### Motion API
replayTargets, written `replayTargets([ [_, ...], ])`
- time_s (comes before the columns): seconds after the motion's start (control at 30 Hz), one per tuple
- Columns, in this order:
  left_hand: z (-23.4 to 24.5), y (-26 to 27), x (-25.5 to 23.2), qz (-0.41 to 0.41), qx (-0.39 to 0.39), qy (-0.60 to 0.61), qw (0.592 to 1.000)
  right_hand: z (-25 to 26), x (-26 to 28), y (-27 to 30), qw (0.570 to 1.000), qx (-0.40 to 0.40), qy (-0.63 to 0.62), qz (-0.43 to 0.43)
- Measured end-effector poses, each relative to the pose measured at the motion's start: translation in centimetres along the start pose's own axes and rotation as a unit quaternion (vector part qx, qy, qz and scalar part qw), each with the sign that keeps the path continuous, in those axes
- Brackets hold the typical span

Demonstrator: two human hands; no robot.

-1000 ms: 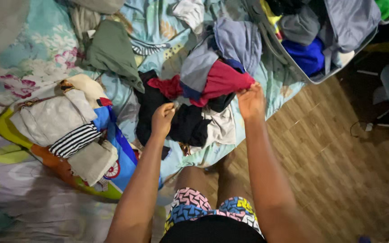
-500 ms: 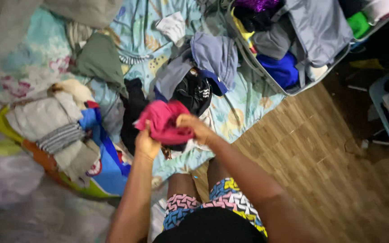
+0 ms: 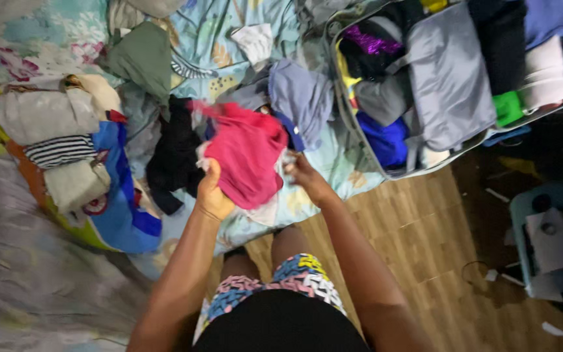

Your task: The person folds various items of clothing by hand and packs them into a suitcase, including striped, tan, and dark-colored garments.

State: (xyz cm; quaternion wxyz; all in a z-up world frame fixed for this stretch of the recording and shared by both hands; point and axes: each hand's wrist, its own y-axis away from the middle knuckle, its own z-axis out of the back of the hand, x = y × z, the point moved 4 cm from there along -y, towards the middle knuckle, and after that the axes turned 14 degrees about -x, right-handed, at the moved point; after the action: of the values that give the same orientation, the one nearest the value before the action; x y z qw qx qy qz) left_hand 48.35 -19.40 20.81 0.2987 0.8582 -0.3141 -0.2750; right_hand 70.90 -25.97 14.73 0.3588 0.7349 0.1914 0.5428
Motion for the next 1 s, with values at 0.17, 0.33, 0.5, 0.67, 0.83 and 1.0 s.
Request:
replayTargets([
  [0.17,-0.9,0.2,4.3,-0.007,-0.052,-0.179,0.982,4.4,3.0,1.0,0.943,0.027,-0.331,-0.021],
  [0.33,-1.4,0.9,4.9,-0.203,-0.137,-0.417,0.875,4.9,7.3,5.7,0.949,-0.019,-0.305,0.073],
  [0.5,1.1,0.1,10.8,-0.036,-0.112,-0.275,0.954,0.4,7.4,12.7,0.958,0.124,0.1,0.238],
  [0.67,2.1,2.1,14.2,0.044,-0.036,-0.249,0.967,2.4,6.4,18.6,0.928,0.12,0.19,0.297],
  [0.83,4.1,7.4,12.9,0.039,-0.027,-0.268,0.962,7.3,3.9,24.7,0.969,-0.058,0.046,0.234],
  [1.0,7.8,7.8,15.2,-0.021,0.063,-0.252,0.966,7.8,2.5,30.9,0.95,-0.111,0.025,0.291],
])
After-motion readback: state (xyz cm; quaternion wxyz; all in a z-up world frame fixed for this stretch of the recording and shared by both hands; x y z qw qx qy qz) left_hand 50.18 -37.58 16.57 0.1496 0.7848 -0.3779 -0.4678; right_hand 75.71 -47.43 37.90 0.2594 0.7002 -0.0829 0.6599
